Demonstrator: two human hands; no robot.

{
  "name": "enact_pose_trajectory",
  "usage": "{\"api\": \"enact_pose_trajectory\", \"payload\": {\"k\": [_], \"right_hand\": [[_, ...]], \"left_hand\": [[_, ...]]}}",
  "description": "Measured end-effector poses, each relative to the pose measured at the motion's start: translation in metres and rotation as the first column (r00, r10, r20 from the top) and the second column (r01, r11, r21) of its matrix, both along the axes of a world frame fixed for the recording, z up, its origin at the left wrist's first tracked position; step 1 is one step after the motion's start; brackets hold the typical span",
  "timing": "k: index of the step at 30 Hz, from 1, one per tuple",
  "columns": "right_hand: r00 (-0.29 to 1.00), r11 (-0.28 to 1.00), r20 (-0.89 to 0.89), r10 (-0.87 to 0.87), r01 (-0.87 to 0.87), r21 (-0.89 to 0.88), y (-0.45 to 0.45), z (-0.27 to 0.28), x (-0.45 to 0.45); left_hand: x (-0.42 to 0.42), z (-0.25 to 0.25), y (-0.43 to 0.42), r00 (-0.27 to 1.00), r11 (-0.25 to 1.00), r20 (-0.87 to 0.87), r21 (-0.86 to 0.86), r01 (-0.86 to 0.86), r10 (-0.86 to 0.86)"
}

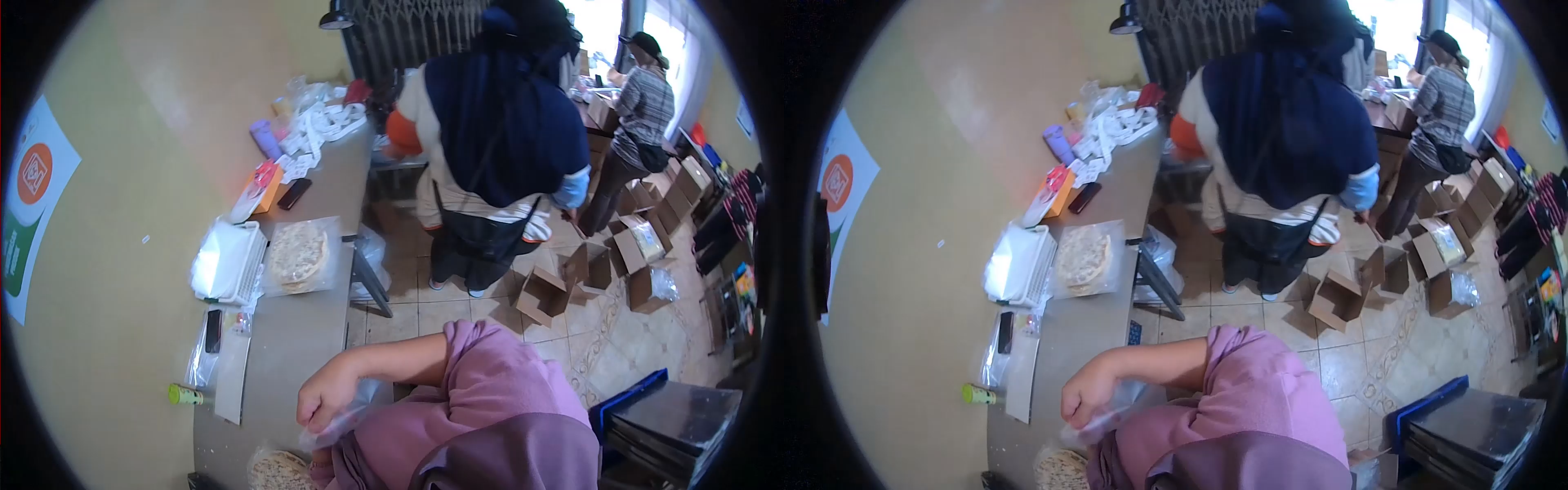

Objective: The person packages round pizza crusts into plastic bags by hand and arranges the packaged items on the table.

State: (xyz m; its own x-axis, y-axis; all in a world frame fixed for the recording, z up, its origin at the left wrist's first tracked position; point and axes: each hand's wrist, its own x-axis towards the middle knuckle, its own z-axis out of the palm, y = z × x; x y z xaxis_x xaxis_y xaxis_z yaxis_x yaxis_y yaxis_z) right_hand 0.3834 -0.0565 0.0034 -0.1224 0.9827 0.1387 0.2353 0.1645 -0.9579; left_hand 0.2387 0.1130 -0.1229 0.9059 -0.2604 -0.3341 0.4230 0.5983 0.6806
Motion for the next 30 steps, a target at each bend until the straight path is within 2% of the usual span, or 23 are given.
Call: {"api": "enact_pose_trajectory", "payload": {"k": [5,9,11,12,14,15,16,17,18,19,20,21,22,23,24,25,26,27,29,30], "right_hand": [[0.977,0.997,-0.199,0.076,-0.069,0.044,-0.008,0.002,-0.022],[0.960,0.997,-0.273,0.058,-0.043,0.059,-0.034,0.001,-0.020],[0.911,0.988,-0.383,-0.155,0.149,-0.047,-0.061,0.017,-0.021],[0.912,0.988,-0.380,-0.153,0.147,-0.045,-0.069,0.017,-0.019],[0.832,0.905,-0.377,-0.407,0.422,-0.046,-0.082,0.010,-0.012],[0.835,0.907,-0.376,-0.403,0.418,-0.044,-0.089,0.008,-0.008],[0.792,0.815,-0.195,-0.578,0.573,-0.090,-0.097,0.007,-0.004],[0.696,0.693,-0.002,-0.718,0.714,-0.100,-0.101,0.005,-0.001],[0.699,0.695,-0.001,-0.715,0.712,-0.100,-0.101,0.000,-0.001],[0.486,0.489,0.124,-0.865,0.872,-0.011,-0.100,-0.006,-0.003],[0.227,0.255,0.219,-0.949,0.961,0.106,-0.099,-0.009,-0.007],[0.229,0.256,0.219,-0.949,0.961,0.104,-0.098,-0.010,-0.010],[0.233,0.272,0.196,-0.953,0.940,0.205,-0.095,-0.007,-0.013],[0.238,0.281,0.171,-0.956,0.910,0.306,-0.090,-0.007,-0.015],[0.236,0.278,0.168,-0.957,0.911,0.306,-0.082,-0.008,-0.016],[0.425,0.451,0.152,-0.892,0.819,0.355,-0.070,-0.010,-0.018],[0.597,0.598,0.147,-0.789,0.691,0.406,-0.061,-0.013,-0.022],[0.596,0.595,0.143,-0.791,0.693,0.407,-0.054,-0.016,-0.029],[0.574,0.671,0.368,-0.731,0.509,0.539,-0.042,-0.019,-0.042],[0.575,0.670,0.366,-0.731,0.508,0.541,-0.040,-0.018,-0.045]], "left_hand": [[-0.006,0.003,-0.004,0.997,0.999,0.077,0.044,0.007,-0.010],[-0.011,0.006,-0.006,0.992,0.996,0.128,0.080,-0.028,0.017],[-0.013,0.007,-0.006,0.987,0.994,0.156,0.096,-0.055,0.040],[-0.014,0.007,-0.006,0.984,0.992,0.170,0.104,-0.069,0.051],[-0.016,0.008,-0.007,0.978,0.988,0.195,0.120,-0.100,0.075],[-0.017,0.008,-0.007,0.974,0.985,0.207,0.126,-0.117,0.089],[-0.018,0.004,-0.001,0.973,0.984,0.209,0.127,-0.123,0.095],[-0.017,-0.001,0.005,0.945,0.951,0.265,0.188,-0.247,0.193],[-0.016,-0.005,0.011,0.902,0.898,0.325,0.239,-0.368,0.283],[-0.015,0.002,0.013,0.901,0.898,0.325,0.238,-0.371,0.286],[-0.016,0.017,0.012,0.874,0.835,0.405,0.354,-0.422,0.269],[-0.017,0.030,0.010,0.844,0.753,0.480,0.458,-0.473,0.238],[-0.016,0.040,0.006,0.845,0.753,0.479,0.458,-0.472,0.238],[-0.014,0.050,0.002,0.827,0.635,0.526,0.575,-0.517,0.197],[-0.012,0.059,-0.002,0.812,0.496,0.565,0.668,-0.554,0.146],[-0.010,0.065,-0.008,0.813,0.496,0.565,0.670,-0.552,0.140],[-0.010,0.070,-0.014,0.818,0.382,0.575,0.749,-0.542,0.034],[-0.009,0.074,-0.021,0.821,0.255,0.567,0.806,-0.534,-0.072],[-0.009,0.083,-0.037,0.829,0.220,0.548,0.827,-0.518,-0.107],[-0.009,0.084,-0.043,0.837,0.188,0.529,0.844,-0.502,-0.140]]}}
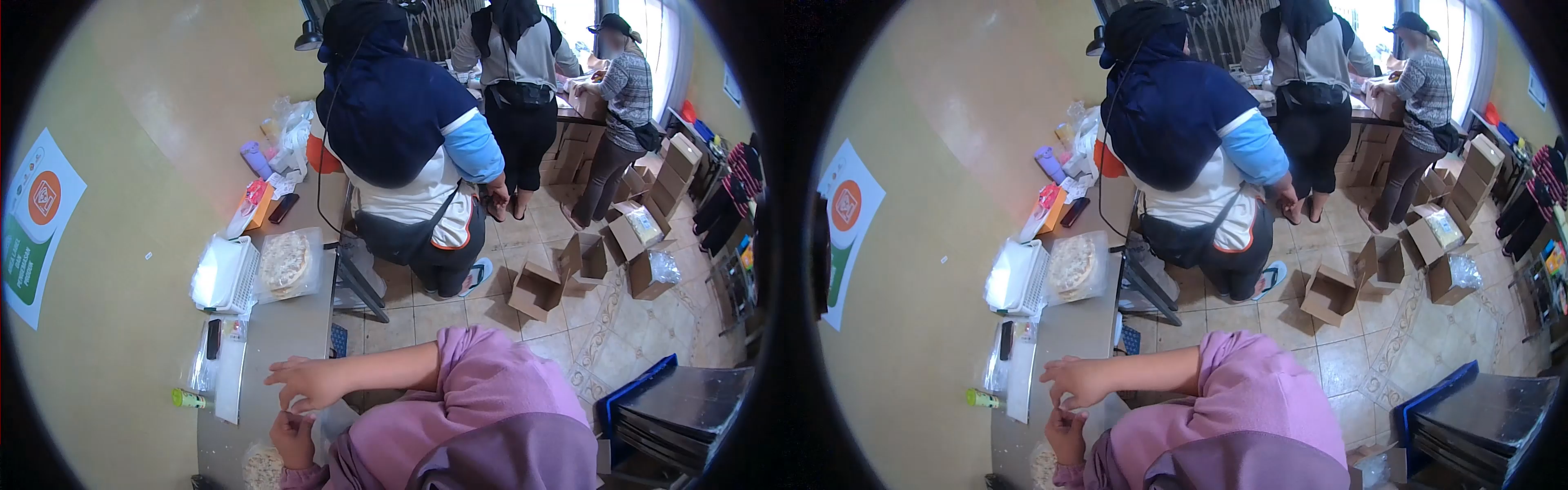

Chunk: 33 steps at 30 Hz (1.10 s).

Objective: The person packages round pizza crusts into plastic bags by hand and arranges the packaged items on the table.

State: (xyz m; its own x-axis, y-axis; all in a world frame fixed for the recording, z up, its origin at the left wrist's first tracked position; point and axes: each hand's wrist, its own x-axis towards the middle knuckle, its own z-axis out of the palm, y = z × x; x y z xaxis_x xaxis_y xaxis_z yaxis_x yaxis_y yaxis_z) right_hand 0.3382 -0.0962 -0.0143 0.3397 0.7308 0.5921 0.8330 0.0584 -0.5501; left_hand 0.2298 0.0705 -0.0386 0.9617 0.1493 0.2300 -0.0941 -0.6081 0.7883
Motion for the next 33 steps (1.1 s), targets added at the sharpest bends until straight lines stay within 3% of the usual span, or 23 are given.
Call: {"api": "enact_pose_trajectory", "payload": {"k": [2,4,6,8,9,11,13,15,16,18,19,21,23,24,25,26,27,28,29,30,31,33], "right_hand": [[0.998,0.974,0.046,-0.038,0.047,-0.221,0.000,0.009,-0.010],[0.990,0.954,0.063,-0.128,0.141,-0.264,0.006,0.003,-0.008],[0.974,0.924,0.084,-0.210,0.226,-0.308,0.008,-0.003,-0.008],[0.959,0.897,0.104,-0.265,0.285,-0.339,0.004,0.000,-0.006],[0.960,0.897,0.102,-0.261,0.280,-0.342,0.006,0.000,-0.005],[0.973,0.809,-0.011,-0.232,0.187,-0.557,0.012,-0.001,-0.002],[0.982,0.843,0.011,-0.190,0.168,-0.511,0.017,-0.009,-0.002],[0.989,0.873,0.032,-0.143,0.142,-0.466,0.023,-0.015,-0.002],[0.985,0.853,0.007,-0.170,0.151,-0.499,0.023,-0.009,-0.005],[0.983,0.830,-0.024,-0.183,0.141,-0.539,0.022,-0.002,-0.008],[0.983,0.831,-0.029,-0.183,0.138,-0.539,0.026,-0.002,-0.011],[0.980,0.827,-0.055,-0.193,0.132,-0.547,0.039,-0.009,-0.015],[0.977,0.811,-0.123,-0.175,0.072,-0.580,0.045,0.005,-0.017],[0.990,0.819,-0.092,-0.109,0.037,-0.573,0.050,-0.002,-0.011],[0.978,0.793,-0.120,-0.171,0.064,-0.605,0.056,-0.020,-0.005],[0.978,0.802,-0.166,-0.127,0.004,-0.597,0.052,0.012,-0.006],[0.971,0.853,-0.220,-0.090,-0.039,-0.521,0.054,0.005,0.001],[0.989,0.901,-0.135,-0.058,-0.006,-0.433,0.056,0.000,0.006],[0.978,0.881,-0.201,-0.052,-0.049,-0.470,0.060,0.001,0.012],[0.965,0.857,-0.253,-0.068,-0.073,-0.510,0.069,0.001,0.019],[0.965,0.840,-0.261,0.011,-0.150,-0.521,0.083,-0.002,0.023],[0.859,0.742,-0.508,-0.060,-0.302,-0.598,0.071,0.001,0.018]], "left_hand": [[-0.003,0.000,-0.008,1.000,1.000,-0.018,-0.026,0.002,-0.002],[-0.007,0.000,-0.013,0.999,0.998,-0.039,-0.059,0.001,-0.004],[-0.012,0.000,-0.015,0.998,0.993,-0.054,0.118,0.024,-0.017],[-0.014,-0.009,-0.014,0.998,0.993,-0.059,0.116,0.030,-0.023],[-0.016,-0.012,-0.013,0.998,0.992,-0.060,0.118,0.043,-0.036],[-0.019,-0.006,-0.015,0.996,0.985,-0.068,0.163,0.065,-0.055],[-0.021,-0.006,-0.013,0.995,0.975,-0.073,0.208,0.081,-0.067],[-0.023,-0.015,-0.009,0.999,0.998,-0.041,-0.067,0.007,-0.010],[-0.025,-0.012,-0.012,0.999,0.998,-0.045,-0.070,-0.002,-0.002],[-0.025,0.000,-0.024,0.985,0.995,0.146,-0.048,-0.089,0.095],[-0.025,-0.002,-0.017,0.984,0.992,0.136,-0.059,-0.111,0.118],[-0.027,-0.016,0.006,0.963,0.944,0.224,0.323,0.073,-0.151],[-0.029,-0.020,0.017,0.997,0.913,-0.034,0.401,0.078,-0.070],[-0.031,-0.019,0.019,0.989,0.901,-0.145,0.434,0.030,0.037],[-0.034,-0.013,0.013,0.952,0.886,-0.262,0.464,-0.016,0.155],[-0.039,-0.028,0.022,0.940,0.928,-0.294,0.370,-0.054,0.172],[-0.045,-0.047,0.031,0.931,0.957,-0.314,0.270,-0.100,0.186],[-0.051,-0.060,0.038,0.938,0.975,-0.298,0.182,-0.124,0.175],[-0.060,-0.070,0.042,0.953,0.986,-0.261,0.098,-0.135,0.156],[-0.070,-0.075,0.042,0.927,0.967,-0.276,0.085,-0.241,0.255],[-0.074,-0.078,0.044,0.919,0.965,-0.298,0.021,-0.262,0.256],[-0.095,-0.077,0.016,0.906,0.948,-0.323,-0.066,-0.310,0.273]]}}
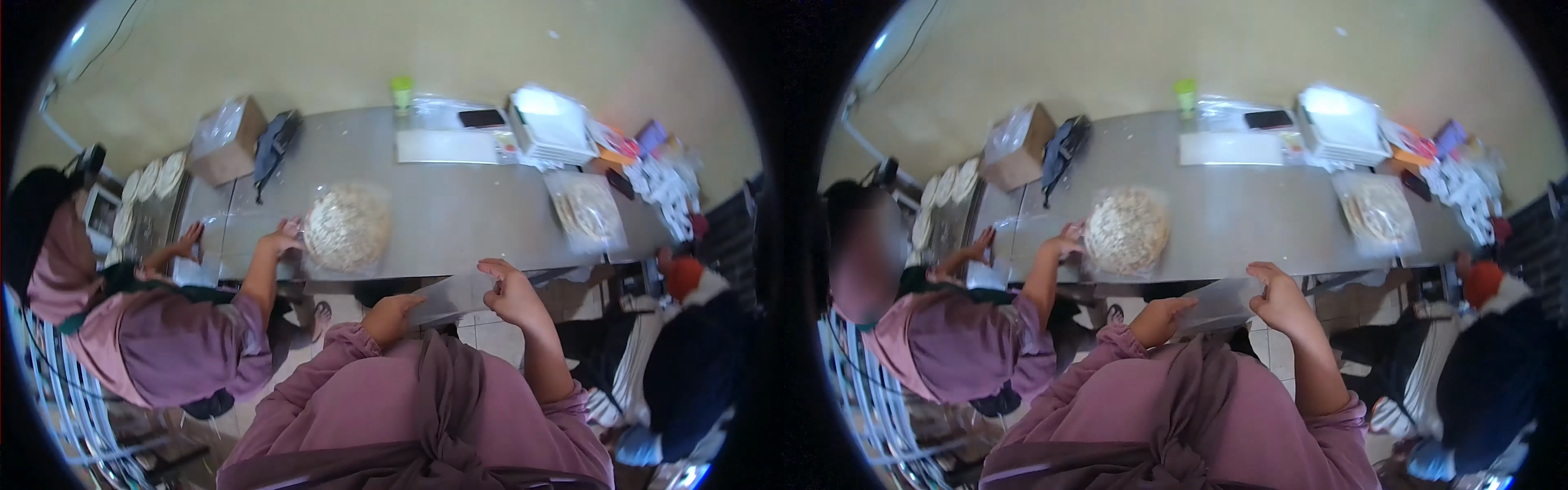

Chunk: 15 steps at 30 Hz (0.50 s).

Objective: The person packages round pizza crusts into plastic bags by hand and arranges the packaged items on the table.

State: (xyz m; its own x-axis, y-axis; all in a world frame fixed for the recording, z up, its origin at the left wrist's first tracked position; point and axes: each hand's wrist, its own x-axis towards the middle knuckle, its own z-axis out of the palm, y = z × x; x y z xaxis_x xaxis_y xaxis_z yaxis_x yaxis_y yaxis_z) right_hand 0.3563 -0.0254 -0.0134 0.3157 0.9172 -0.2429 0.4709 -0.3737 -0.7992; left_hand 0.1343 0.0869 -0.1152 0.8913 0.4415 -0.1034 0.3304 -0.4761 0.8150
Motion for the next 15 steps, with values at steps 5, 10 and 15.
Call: {"api": "enact_pose_trajectory", "payload": {"k": [5,10,15], "right_hand": [[0.933,0.947,-0.344,0.106,-0.201,-0.253,0.069,-0.018,-0.009],[0.992,0.977,-0.020,0.127,-0.122,0.177,0.151,-0.133,-0.022],[0.845,0.981,-0.499,-0.194,0.151,-0.124,0.196,-0.163,-0.075]], "left_hand": [[-0.032,-0.009,-0.004,0.948,0.880,0.057,-0.392,-0.268,0.314],[-0.079,-0.030,-0.014,0.914,0.890,0.005,-0.231,-0.394,0.406],[-0.114,-0.022,-0.026,0.862,0.851,0.002,-0.162,-0.500,0.507]]}}
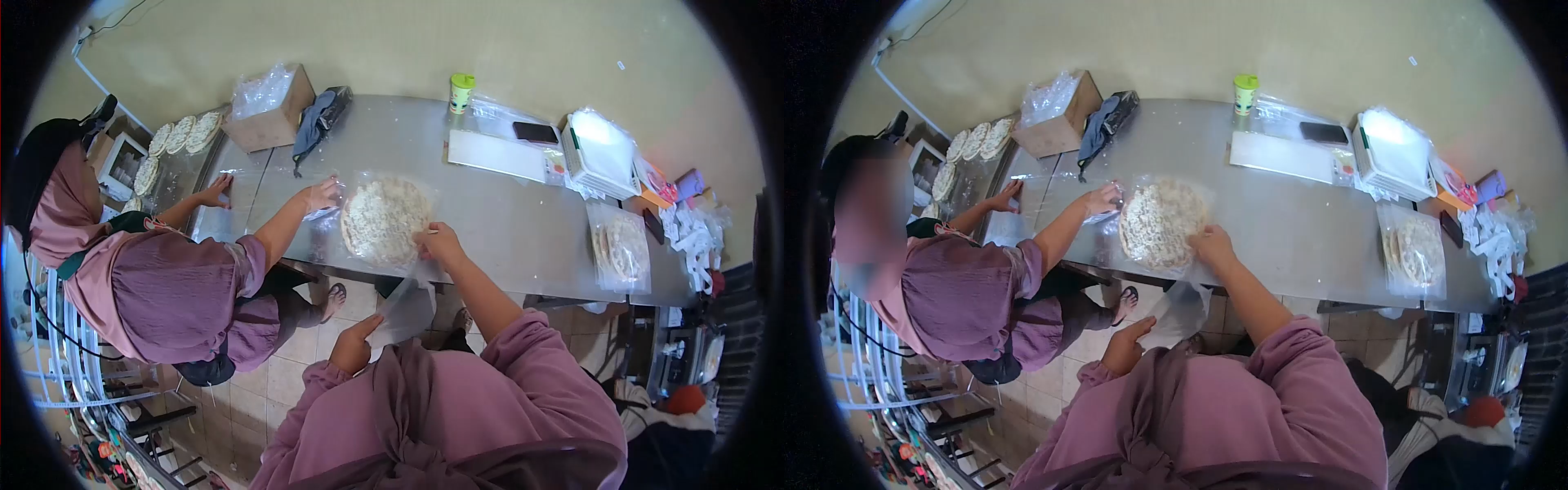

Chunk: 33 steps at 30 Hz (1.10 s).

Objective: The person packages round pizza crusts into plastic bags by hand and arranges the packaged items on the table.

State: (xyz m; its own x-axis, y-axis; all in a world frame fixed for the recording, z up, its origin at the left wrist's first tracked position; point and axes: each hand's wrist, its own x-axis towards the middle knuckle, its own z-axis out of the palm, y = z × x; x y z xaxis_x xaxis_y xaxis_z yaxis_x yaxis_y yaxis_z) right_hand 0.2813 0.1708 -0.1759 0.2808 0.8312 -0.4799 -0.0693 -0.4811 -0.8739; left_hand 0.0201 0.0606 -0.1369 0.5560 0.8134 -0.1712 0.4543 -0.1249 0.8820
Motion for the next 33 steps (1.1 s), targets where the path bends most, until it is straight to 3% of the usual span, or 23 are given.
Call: {"api": "enact_pose_trajectory", "payload": {"k": [2,4,6,10,12,14,15,17,19,21,22,24,25,27,28,30,33], "right_hand": [[0.997,0.997,-0.028,-0.073,0.072,-0.022,0.005,0.019,-0.013],[0.987,0.988,-0.057,-0.148,0.145,-0.055,0.012,0.020,-0.019],[0.856,0.978,-0.499,-0.132,0.194,0.074,0.020,0.011,-0.021],[0.780,0.962,-0.617,-0.105,0.236,0.135,0.034,0.016,-0.030],[0.607,0.974,-0.795,-0.020,0.190,0.121,0.042,0.000,-0.027],[0.530,0.985,-0.847,-0.026,0.160,0.070,0.042,-0.008,-0.017],[0.455,0.992,-0.890,-0.036,0.124,0.024,0.042,-0.010,-0.010],[0.432,0.994,-0.902,0.007,0.094,0.053,0.041,-0.005,0.007],[0.412,0.994,-0.910,0.049,0.071,0.086,0.034,0.002,0.037],[0.404,0.958,-0.885,0.230,0.066,0.279,0.021,0.013,0.075],[0.412,0.955,-0.881,0.231,0.076,0.285,0.010,0.033,0.095],[0.110,0.899,-0.941,0.320,0.277,0.339,-0.019,0.085,0.130],[0.119,0.894,-0.941,0.318,0.294,0.339,-0.030,0.096,0.139],[0.312,0.765,-0.869,0.385,0.419,0.490,-0.049,0.106,0.153],[0.219,0.791,-0.944,0.248,0.517,0.327,-0.052,0.086,0.166],[0.209,0.759,-0.947,0.244,0.566,0.321,-0.060,0.072,0.181],[0.184,0.741,-0.957,0.225,0.605,0.291,-0.076,0.066,0.203]], "left_hand": [[-0.011,0.000,-0.004,0.999,0.990,-0.043,0.140,-0.005,0.012],[-0.020,0.004,-0.009,0.998,0.994,-0.046,0.103,-0.039,0.044],[-0.028,0.003,-0.015,0.996,0.995,-0.051,0.067,-0.069,0.072],[-0.037,0.007,-0.025,0.987,0.984,-0.008,-0.082,-0.160,0.159],[-0.039,0.022,-0.026,0.984,0.975,-0.011,-0.130,-0.179,0.179],[-0.039,0.049,-0.026,0.949,0.877,0.071,-0.409,-0.254,0.308],[-0.043,0.059,-0.023,0.949,0.878,0.071,-0.405,-0.255,0.308],[-0.059,0.084,-0.014,0.901,0.786,0.171,-0.570,-0.240,0.399],[-0.065,0.122,-0.006,0.905,0.810,0.154,-0.523,-0.265,0.396],[-0.070,0.142,-0.003,0.910,0.893,0.232,-0.381,-0.240,0.343],[-0.068,0.152,0.000,0.913,0.898,0.239,-0.377,-0.227,0.331],[-0.057,0.172,0.006,0.894,0.941,0.311,-0.212,-0.265,0.322],[-0.045,0.182,0.010,0.888,0.939,0.311,-0.181,-0.294,0.338],[-0.025,0.189,0.026,0.906,0.959,0.314,-0.125,-0.256,0.283],[-0.010,0.193,0.036,0.913,0.965,0.314,-0.123,-0.233,0.260],[0.032,0.204,0.059,0.930,0.966,0.270,-0.128,-0.223,0.251],[0.096,0.193,0.100,0.970,0.981,0.195,0.096,-0.167,0.146]]}}
